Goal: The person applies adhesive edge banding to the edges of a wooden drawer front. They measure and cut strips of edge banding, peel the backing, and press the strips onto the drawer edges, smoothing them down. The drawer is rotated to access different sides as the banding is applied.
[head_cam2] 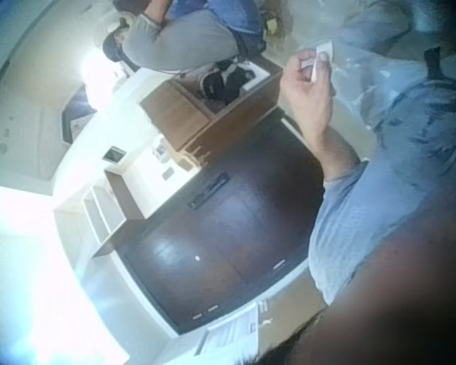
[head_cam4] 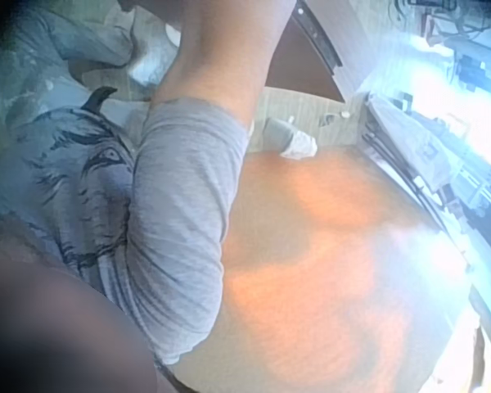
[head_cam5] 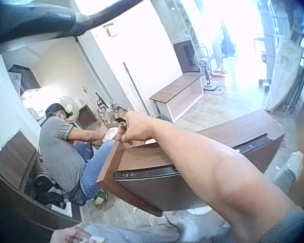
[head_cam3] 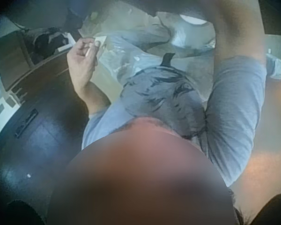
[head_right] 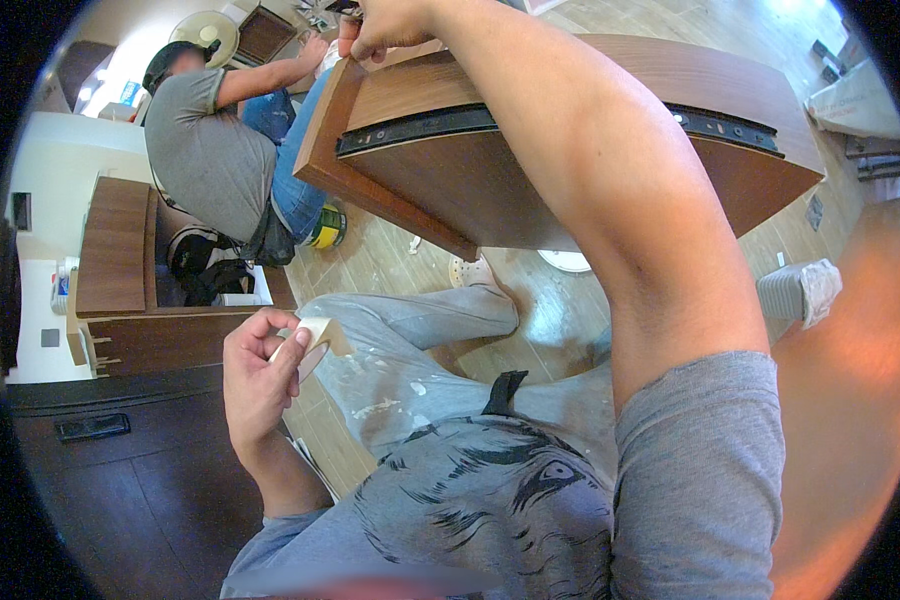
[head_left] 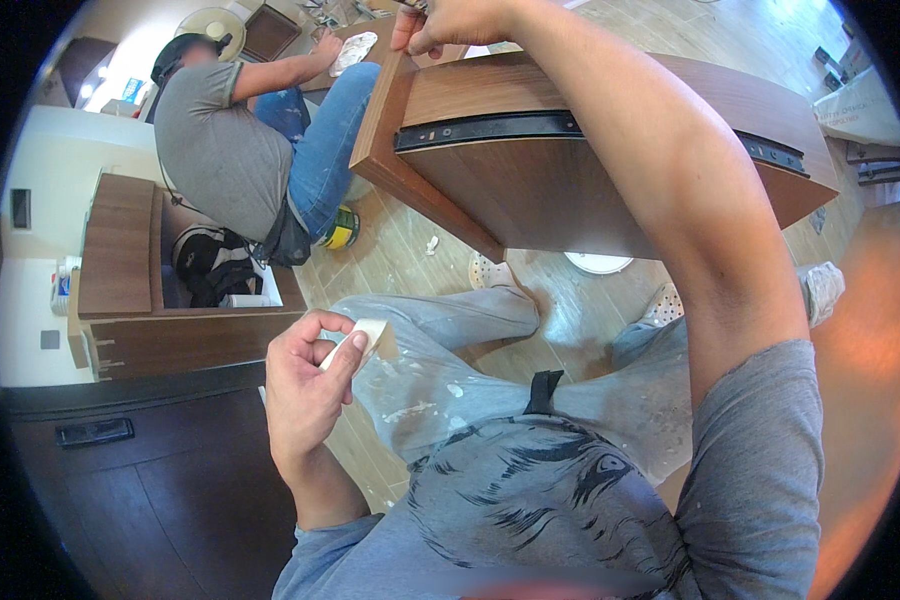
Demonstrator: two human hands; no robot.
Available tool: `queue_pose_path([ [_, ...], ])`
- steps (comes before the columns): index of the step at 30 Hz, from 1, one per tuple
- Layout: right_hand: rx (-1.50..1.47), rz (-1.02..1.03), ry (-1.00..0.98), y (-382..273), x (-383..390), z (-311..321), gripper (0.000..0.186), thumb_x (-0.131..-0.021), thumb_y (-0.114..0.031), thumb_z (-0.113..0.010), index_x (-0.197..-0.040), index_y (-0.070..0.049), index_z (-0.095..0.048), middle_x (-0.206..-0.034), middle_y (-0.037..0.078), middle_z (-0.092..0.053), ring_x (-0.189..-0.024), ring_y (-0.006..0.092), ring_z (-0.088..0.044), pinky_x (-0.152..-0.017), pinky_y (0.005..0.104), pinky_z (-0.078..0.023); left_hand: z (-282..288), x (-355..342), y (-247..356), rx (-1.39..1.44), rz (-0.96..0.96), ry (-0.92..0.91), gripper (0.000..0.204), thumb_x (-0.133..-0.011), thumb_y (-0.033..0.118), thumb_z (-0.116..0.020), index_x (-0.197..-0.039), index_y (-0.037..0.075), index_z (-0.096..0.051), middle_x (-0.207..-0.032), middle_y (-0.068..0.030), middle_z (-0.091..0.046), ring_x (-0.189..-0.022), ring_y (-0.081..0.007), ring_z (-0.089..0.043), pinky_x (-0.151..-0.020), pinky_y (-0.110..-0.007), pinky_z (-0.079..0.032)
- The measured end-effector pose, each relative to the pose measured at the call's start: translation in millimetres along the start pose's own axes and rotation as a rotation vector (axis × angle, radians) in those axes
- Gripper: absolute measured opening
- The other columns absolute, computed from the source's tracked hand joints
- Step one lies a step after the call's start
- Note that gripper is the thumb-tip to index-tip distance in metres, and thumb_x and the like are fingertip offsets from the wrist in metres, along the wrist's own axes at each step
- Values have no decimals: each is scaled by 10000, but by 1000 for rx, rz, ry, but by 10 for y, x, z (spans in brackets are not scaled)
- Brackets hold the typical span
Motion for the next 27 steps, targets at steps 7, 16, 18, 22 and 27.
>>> queue_pose_path([
  [7, 320, -16, 148, -185, 5, 6, 296, -736, -198, -792, -883, 57, -766, -843, 264, -756, -802, 364, -767, -737, 452, -609, -5, -17, 6, -42, -30, -9, 138, -992, 126, -734, -1012, -4, -691, -583, 31, -619, -462, -15, -487, -445, -217, -328],
  [16, 386, -55, 181, 117, -156, -29, 310, -802, -241, -734, -890, 53, -778, -861, 310, -743, -835, 377, -772, -784, 433, -611, -25, -2, 35, -27, -20, -13, 142, -990, 121, -739, -1008, -9, -683, -593, 30, -625, -467, -14, -484, -446, -215, -328],
  [18, 516, 52, -110, 165, -180, -116, 291, -827, -225, -710, -885, 50, -783, -816, 287, -745, -780, 324, -777, -761, 410, -615, -26, 3, 27, -40, -16, -7, 142, -991, 120, -739, -1007, -9, -682, -592, 29, -625, -467, -13, -483, -446, -214, -328],
  [22, -116, -287, 100, 433, -83, -6, 186, -806, -203, -730, -848, -36, -799, -725, 162, -736, -678, 237, -731, -699, 392, -594, -24, 9, 29, -18, -19, -5, 142, -990, 121, -742, -1009, -8, -685, -597, 26, -630, -467, -15, -483, -449, -214, -329],
  [27, 120, -51, 104, 215, -66, 62, 176, -749, -216, -796, -840, -66, -807, -737, 120, -749, -700, 233, -704, -705, 381, -563, 24, 27, 88, -38, -30, 9, 133, -987, 111, -745, -1011, -6, -686, -594, 29, -624, -464, -16, -480, -451, -214, -330],
])
Point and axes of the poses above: each hand's wrist, its own x-axis away from the middle knuckle, its own z-axis out of the back of the hand, y = z × x, the point moved 7 cm from there along -x, towards the middle knuckle
